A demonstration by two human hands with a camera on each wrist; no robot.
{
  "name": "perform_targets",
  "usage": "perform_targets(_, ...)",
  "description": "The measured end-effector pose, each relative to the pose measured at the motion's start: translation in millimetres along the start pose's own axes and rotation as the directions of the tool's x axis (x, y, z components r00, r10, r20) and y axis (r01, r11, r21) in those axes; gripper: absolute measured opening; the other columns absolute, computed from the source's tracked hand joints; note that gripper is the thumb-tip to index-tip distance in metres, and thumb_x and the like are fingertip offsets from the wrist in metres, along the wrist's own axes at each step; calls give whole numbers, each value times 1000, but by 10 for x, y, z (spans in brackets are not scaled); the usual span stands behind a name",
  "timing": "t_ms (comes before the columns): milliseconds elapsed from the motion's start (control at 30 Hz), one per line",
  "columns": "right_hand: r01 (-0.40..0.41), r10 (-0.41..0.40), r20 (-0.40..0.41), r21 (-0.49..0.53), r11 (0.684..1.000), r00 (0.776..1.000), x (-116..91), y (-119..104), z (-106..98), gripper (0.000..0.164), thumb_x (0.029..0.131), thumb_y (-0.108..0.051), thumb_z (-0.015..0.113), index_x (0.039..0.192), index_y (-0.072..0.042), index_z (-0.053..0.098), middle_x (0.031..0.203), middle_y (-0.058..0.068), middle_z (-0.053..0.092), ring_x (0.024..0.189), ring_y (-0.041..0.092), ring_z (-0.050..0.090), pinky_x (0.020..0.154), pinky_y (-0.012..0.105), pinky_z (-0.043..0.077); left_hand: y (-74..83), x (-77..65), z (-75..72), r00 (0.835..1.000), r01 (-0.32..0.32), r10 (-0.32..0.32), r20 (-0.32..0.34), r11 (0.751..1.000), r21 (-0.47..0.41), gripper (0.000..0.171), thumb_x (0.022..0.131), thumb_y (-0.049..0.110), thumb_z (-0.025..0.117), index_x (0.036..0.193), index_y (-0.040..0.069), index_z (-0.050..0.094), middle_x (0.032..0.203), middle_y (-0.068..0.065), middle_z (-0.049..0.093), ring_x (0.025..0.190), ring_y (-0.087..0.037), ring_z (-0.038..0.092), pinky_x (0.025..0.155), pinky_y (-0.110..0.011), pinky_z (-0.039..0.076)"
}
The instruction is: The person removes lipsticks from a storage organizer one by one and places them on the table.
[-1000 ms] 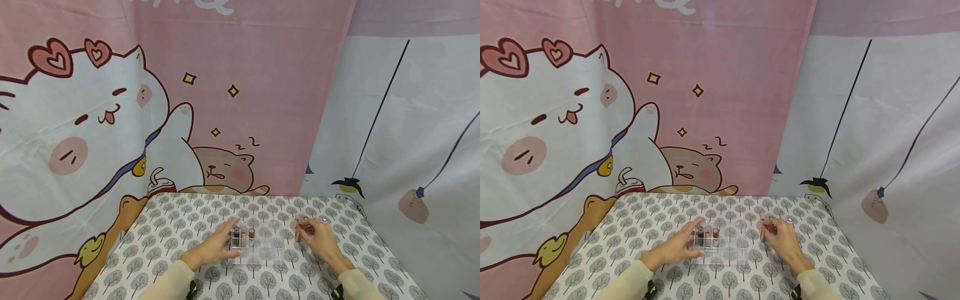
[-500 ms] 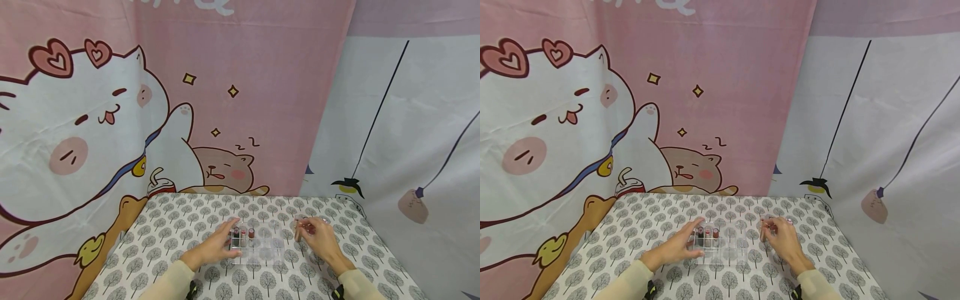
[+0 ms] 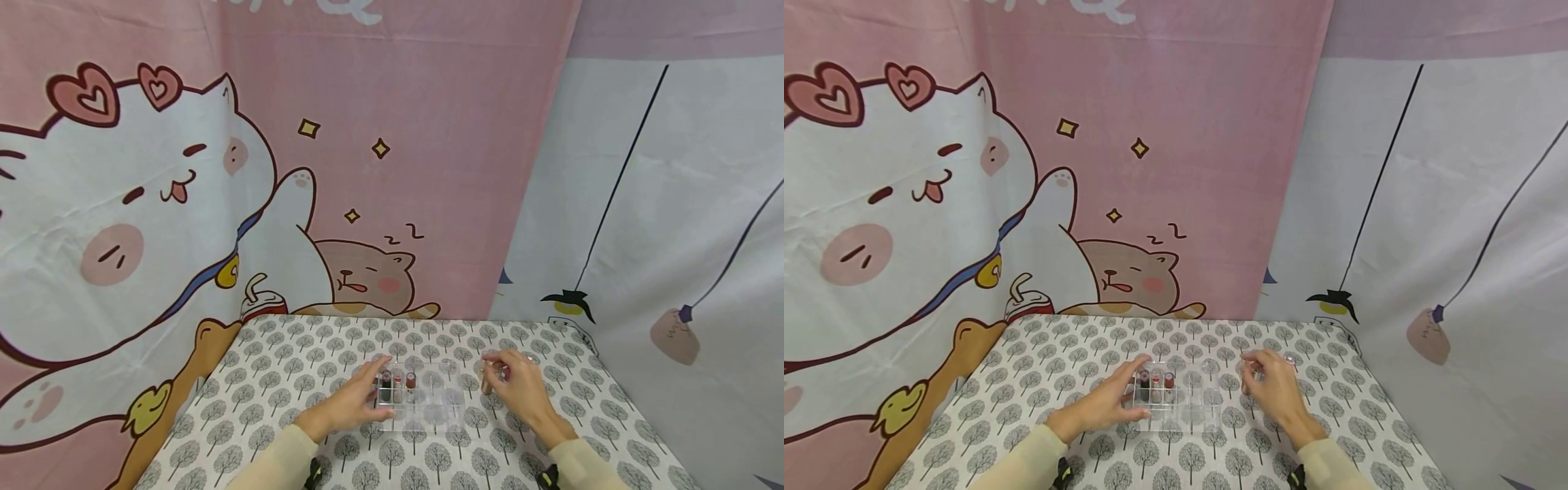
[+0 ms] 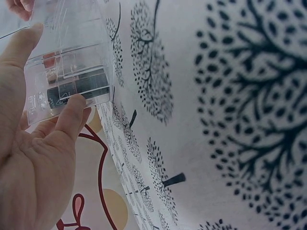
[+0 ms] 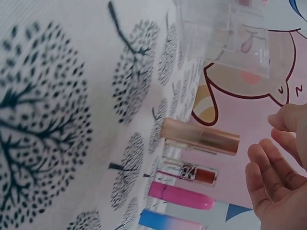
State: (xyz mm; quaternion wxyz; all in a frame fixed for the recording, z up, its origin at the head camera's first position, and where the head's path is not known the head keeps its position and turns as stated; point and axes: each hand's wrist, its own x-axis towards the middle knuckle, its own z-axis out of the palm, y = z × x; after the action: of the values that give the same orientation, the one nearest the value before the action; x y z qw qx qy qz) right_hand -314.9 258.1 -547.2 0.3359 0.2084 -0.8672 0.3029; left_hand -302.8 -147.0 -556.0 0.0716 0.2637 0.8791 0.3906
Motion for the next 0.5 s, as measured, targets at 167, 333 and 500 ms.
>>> perform_targets(167,9,-9,-6,7,1000,1000,27,-79,11,29,91,7,93,116,-4,85,95,4,84,72,4,73,66,25,63,-9,-5,1,1000,9,-9,1,1000,-15,116,101,49,91,186,47,13,195,-22,18,157,-44,63,131,-50,58)
perform_targets(333,17,-17,0,32,999,1000,55,-157,17,29,91,7,92,118,-3,85,96,3,83,69,0,73,69,27,68,5,-13,-3,1000,7,-7,2,1000,-16,115,101,49,91,186,46,13,194,-24,18,155,-45,65,131,-53,58)
perform_targets(500,19,-19,8,20,1000,1000,74,-262,31,30,90,7,93,117,-3,85,101,9,82,77,11,77,65,28,70,16,-17,-5,1000,6,-6,-1,1000,-7,116,101,49,92,186,46,13,194,-23,20,154,-44,66,132,-54,57)
